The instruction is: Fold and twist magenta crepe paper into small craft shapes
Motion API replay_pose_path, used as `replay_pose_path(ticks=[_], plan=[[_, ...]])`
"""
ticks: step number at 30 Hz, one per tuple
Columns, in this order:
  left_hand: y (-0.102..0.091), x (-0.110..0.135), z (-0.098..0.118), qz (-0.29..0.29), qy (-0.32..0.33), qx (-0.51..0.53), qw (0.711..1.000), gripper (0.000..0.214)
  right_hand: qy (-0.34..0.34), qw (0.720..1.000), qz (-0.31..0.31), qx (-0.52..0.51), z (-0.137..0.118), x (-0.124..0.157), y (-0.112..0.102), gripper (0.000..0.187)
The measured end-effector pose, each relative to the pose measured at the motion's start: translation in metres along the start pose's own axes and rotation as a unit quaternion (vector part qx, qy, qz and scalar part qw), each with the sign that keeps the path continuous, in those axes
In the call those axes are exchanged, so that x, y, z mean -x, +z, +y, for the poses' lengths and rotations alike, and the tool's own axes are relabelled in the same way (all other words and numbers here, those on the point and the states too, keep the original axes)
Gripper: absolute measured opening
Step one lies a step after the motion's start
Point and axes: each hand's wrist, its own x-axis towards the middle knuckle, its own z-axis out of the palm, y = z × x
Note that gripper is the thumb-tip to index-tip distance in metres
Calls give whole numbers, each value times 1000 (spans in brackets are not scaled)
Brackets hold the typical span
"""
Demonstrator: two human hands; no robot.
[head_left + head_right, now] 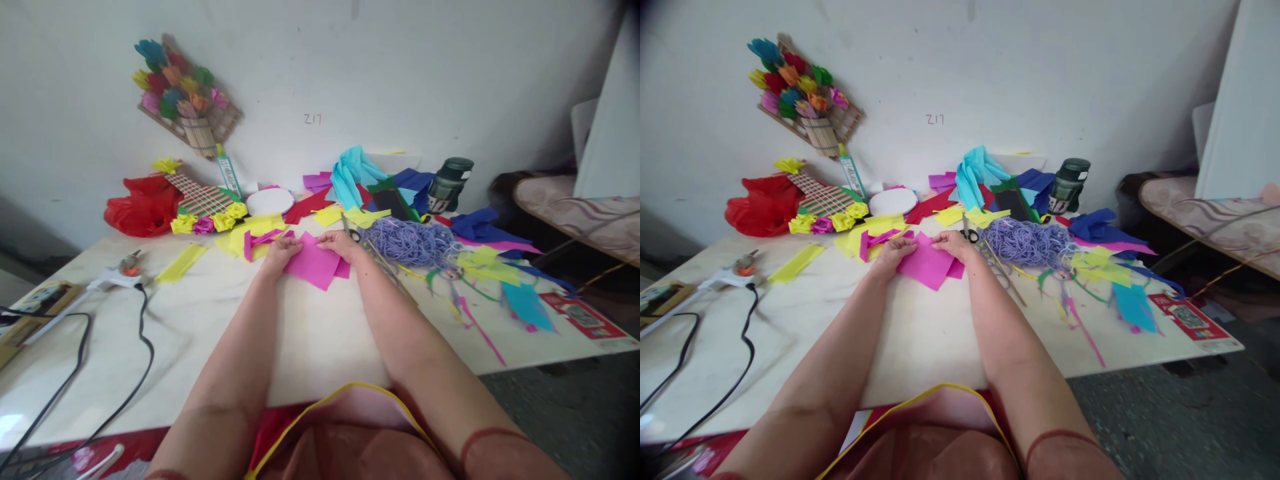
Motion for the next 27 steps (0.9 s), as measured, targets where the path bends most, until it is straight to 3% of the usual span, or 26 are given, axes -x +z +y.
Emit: replay_pose_path(ticks=[18,27], plan=[[-2,-3,-8,-12,33,34,999,25,-16,998,47,-33,1,-1,-1,11],[-5,-7,-10,-6,32,57,998,31,-49,998,21,-32,7,-5,-4,17]])
